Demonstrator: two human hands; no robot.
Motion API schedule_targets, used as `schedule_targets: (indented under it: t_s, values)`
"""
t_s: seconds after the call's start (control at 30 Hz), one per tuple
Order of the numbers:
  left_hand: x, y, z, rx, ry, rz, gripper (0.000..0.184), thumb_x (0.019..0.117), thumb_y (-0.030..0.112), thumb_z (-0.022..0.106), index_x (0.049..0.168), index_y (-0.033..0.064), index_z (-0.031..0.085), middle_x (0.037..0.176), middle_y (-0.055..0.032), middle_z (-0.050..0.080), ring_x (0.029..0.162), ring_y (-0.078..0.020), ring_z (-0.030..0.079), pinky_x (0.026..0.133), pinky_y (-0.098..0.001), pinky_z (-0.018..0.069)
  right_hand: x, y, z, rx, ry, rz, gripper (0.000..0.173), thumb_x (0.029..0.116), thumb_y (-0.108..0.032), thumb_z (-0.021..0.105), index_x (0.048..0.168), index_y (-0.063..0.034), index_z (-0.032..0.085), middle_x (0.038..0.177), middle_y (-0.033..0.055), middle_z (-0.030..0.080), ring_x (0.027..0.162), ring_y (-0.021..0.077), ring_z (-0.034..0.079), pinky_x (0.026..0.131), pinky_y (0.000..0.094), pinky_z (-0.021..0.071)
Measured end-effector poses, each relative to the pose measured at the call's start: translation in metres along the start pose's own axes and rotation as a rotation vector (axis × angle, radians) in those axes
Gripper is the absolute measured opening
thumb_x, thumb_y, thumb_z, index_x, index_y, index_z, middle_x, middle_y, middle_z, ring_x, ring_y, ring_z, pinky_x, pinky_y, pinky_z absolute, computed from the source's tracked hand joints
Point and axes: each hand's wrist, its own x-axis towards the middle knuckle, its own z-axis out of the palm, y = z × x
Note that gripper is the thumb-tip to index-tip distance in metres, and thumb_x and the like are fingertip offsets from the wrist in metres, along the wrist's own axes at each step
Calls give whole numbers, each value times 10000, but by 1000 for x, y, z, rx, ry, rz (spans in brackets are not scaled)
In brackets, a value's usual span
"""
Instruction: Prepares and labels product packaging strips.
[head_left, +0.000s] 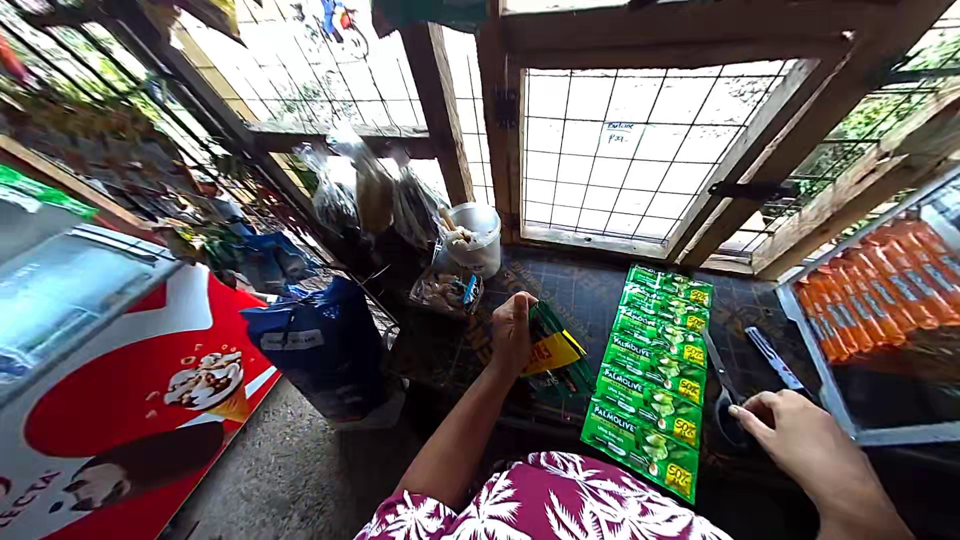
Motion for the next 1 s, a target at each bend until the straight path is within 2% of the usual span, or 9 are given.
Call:
schedule_targets:
  t_s: [0.03, 0.1, 0.17, 0.2, 0.27, 0.37, 0.67, 0.9, 1.0]
  values:
    - [0, 2, 0, 3, -5, 38, 685, 1093, 518, 236, 881, 22, 659, 759, 1, 622, 761, -39, 612, 764, -256, 522, -2, -13, -2, 21, 99, -101, 236, 949, -122, 698, 974, 112, 699, 1011, 369, 640, 968, 581, 634, 816, 745, 489]
    - [-1, 7, 1, 15, -14, 97, 673, 1097, 511, 258, 839, 32, 655, 722, 12, 611, 720, -26, 608, 716, -232, 525, -4, -54, 2, 146, 236, -355, 263, 980, -179, 633, 969, 74, 708, 949, 281, 674, 853, 455, 686, 720, 625, 566]
    - [-2, 12, 3, 52, -20, 137, 677, 1100, 503, 260, 814, 27, 648, 705, -2, 606, 699, -37, 605, 693, -236, 524, -5, -96, 15, 369, 198, -555, 302, 1006, -301, 601, 1052, -30, 726, 1035, 126, 721, 925, 228, 718, 743, 399, 621]
    - [-3, 14, 3, 80, -22, 157, 678, 1105, 482, 257, 809, 17, 651, 705, -20, 607, 702, -53, 606, 694, -249, 522, -4, -112, 22, 483, 138, -622, 341, 1009, -339, 604, 1132, -41, 714, 1125, 105, 722, 1007, 173, 717, 790, 339, 626]
    - [-5, 17, 3, 140, -16, 191, 681, 1111, 462, 251, 804, 8, 655, 714, -40, 605, 707, -76, 605, 690, -259, 518, -1, -136, 34, 603, 79, -703, 376, 999, -338, 634, 1216, -34, 685, 1219, 108, 705, 1082, 140, 709, 827, 288, 629]
    - [-8, 20, 0, 196, 13, 228, 688, 1108, 478, 243, 805, 15, 651, 707, -49, 589, 702, -97, 601, 679, -274, 512, 0, -152, 42, 624, 88, -720, 314, 979, -261, 655, 1185, -26, 685, 1152, 96, 716, 983, 88, 721, 779, 226, 619]
    - [-16, 21, -8, 189, 48, 280, 665, 1113, 458, 237, 791, 27, 628, 698, -26, 553, 688, -59, 569, 650, -210, 485, 4, -160, 45, 679, 114, -723, 250, 1028, -243, 608, 1091, -39, 738, 1015, 39, 748, 863, 19, 714, 736, 159, 599]
    - [-18, 24, -9, 151, -2, 318, 734, 1075, 572, 231, 816, 31, 654, 729, -35, 591, 733, -71, 600, 683, -231, 505, 0, -166, 49, 532, 269, -759, 248, 1022, -190, 566, 1028, -29, 755, 909, 78, 732, 749, 36, 684, 678, 136, 560]
    - [-15, 33, -7, 134, -66, 334, 688, 1068, 580, 299, 845, 41, 665, 778, -41, 628, 776, -87, 616, 720, -265, 523, 1, -171, 45, 502, 248, -764, 250, 1030, -182, 544, 1017, -17, 731, 889, 90, 719, 728, 80, 668, 659, 182, 555]
